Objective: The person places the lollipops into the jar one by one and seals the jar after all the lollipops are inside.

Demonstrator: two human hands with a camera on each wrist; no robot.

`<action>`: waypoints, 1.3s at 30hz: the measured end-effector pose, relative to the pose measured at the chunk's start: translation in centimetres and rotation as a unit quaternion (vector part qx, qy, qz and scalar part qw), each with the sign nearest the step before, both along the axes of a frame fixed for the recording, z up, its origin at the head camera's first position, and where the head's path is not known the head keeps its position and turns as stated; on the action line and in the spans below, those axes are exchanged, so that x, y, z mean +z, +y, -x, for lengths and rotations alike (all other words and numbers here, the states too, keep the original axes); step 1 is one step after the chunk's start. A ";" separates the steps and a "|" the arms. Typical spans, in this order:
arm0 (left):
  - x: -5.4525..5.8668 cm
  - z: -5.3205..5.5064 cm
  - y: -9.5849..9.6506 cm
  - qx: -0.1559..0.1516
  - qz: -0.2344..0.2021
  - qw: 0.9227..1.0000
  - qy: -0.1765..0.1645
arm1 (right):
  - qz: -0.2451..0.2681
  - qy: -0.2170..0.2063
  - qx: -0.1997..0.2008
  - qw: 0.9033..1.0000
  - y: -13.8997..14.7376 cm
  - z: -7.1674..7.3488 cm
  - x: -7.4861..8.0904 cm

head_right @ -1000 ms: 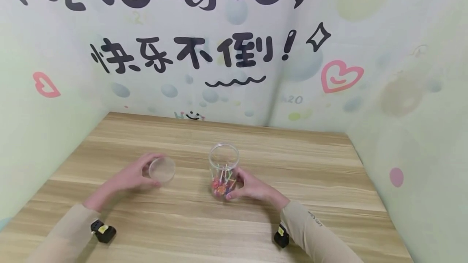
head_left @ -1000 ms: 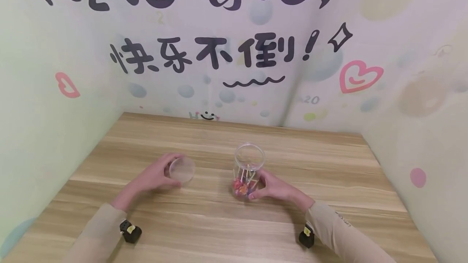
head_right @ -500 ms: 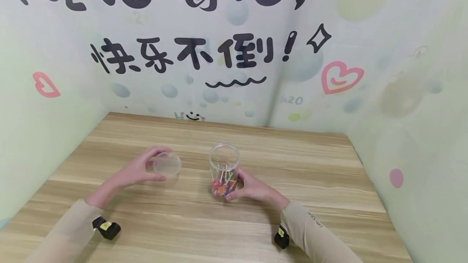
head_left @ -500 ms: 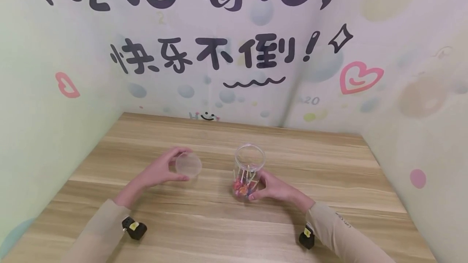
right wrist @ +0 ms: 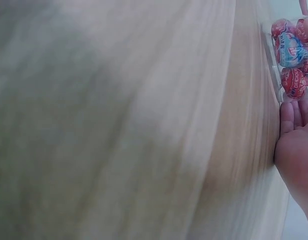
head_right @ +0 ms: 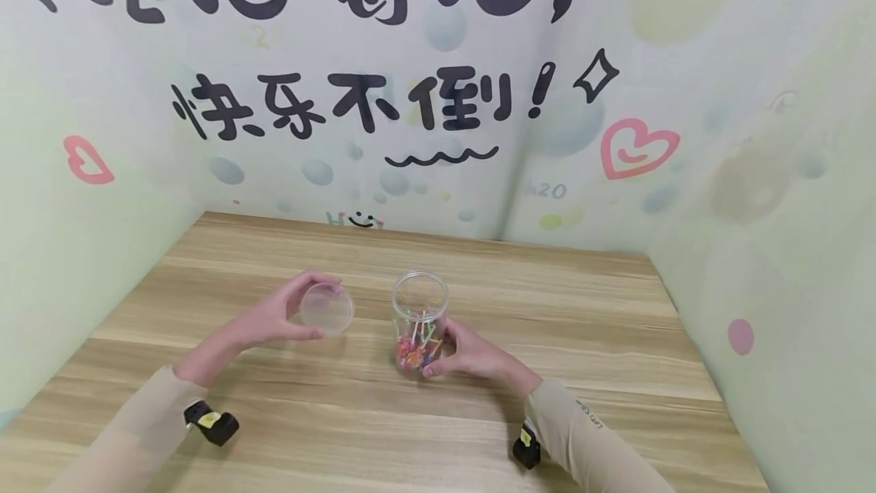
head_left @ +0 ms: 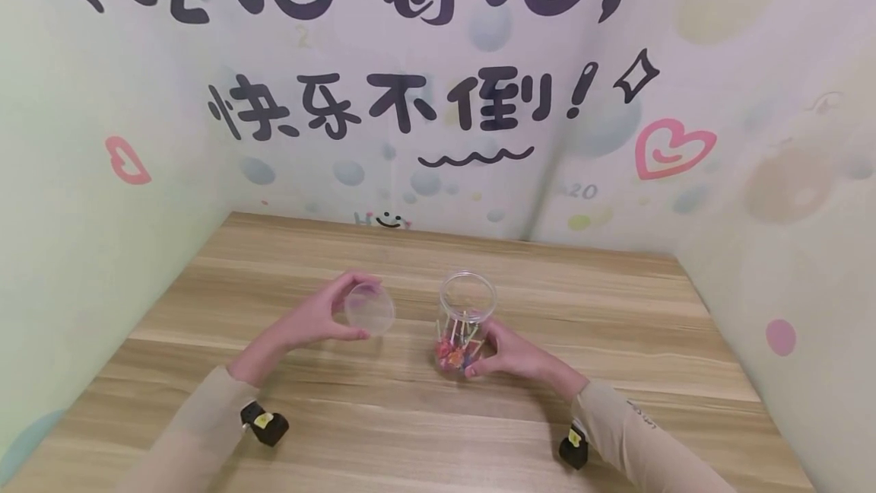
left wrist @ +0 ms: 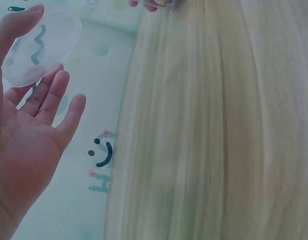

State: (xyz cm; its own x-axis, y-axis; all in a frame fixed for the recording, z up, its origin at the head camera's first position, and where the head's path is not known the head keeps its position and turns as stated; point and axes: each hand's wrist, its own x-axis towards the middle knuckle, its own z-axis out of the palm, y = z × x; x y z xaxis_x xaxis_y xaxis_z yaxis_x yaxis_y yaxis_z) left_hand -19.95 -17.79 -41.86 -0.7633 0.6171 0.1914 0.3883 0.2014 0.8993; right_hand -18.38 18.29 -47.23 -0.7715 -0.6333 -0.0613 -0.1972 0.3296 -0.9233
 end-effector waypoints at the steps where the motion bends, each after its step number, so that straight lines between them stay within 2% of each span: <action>1: 0.1 0.0 0.0 -0.009 -0.013 1.000 -0.006 | 0.000 0.000 -0.001 1.000 0.0 0.0 0.0; 6: 1.1 -0.3 0.2 -0.048 -0.077 0.994 -0.054 | 0.004 0.001 0.004 1.000 -0.1 0.1 -0.2; 9: 1.6 -0.4 0.5 -0.057 -0.092 0.991 -0.080 | 0.006 0.001 0.005 1.000 -0.1 0.1 -0.2; 14: 1.7 -0.3 1.2 -0.080 -0.106 0.986 -0.096 | 0.003 -0.006 0.005 1.000 0.0 0.1 -0.3; 19: 2.0 -0.2 1.6 -0.051 -0.113 0.986 -0.113 | -0.001 -0.016 0.000 1.000 0.0 0.1 -0.4; 24: 2.9 0.3 1.8 -0.048 -0.102 0.987 -0.118 | 0.000 -0.019 -0.001 1.000 0.1 0.1 -0.4; 29: 4.5 0.9 2.2 -0.040 -0.045 0.995 -0.080 | -0.004 -0.019 -0.002 1.000 0.2 0.0 -0.4; 33: 6.0 1.4 2.6 -0.036 0.008 0.999 -0.025 | -0.006 -0.018 -0.005 1.000 0.2 0.1 -0.3; 36: 7.1 1.5 3.2 -0.031 0.058 0.997 0.034 | -0.006 -0.015 -0.008 1.000 0.1 0.1 -0.3; 39: 8.2 1.2 3.9 -0.025 0.110 0.989 0.091 | -0.006 -0.017 -0.008 1.000 0.1 0.1 -0.3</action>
State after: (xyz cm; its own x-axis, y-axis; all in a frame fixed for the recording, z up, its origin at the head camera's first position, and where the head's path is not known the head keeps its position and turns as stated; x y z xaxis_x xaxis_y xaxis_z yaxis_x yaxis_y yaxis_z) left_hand -21.18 -13.89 -33.71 -0.6963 0.6950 0.1793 0.5536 0.3610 0.7505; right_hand -18.44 18.43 -47.55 -0.7792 -0.6196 -0.0941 -0.1609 0.3429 -0.9255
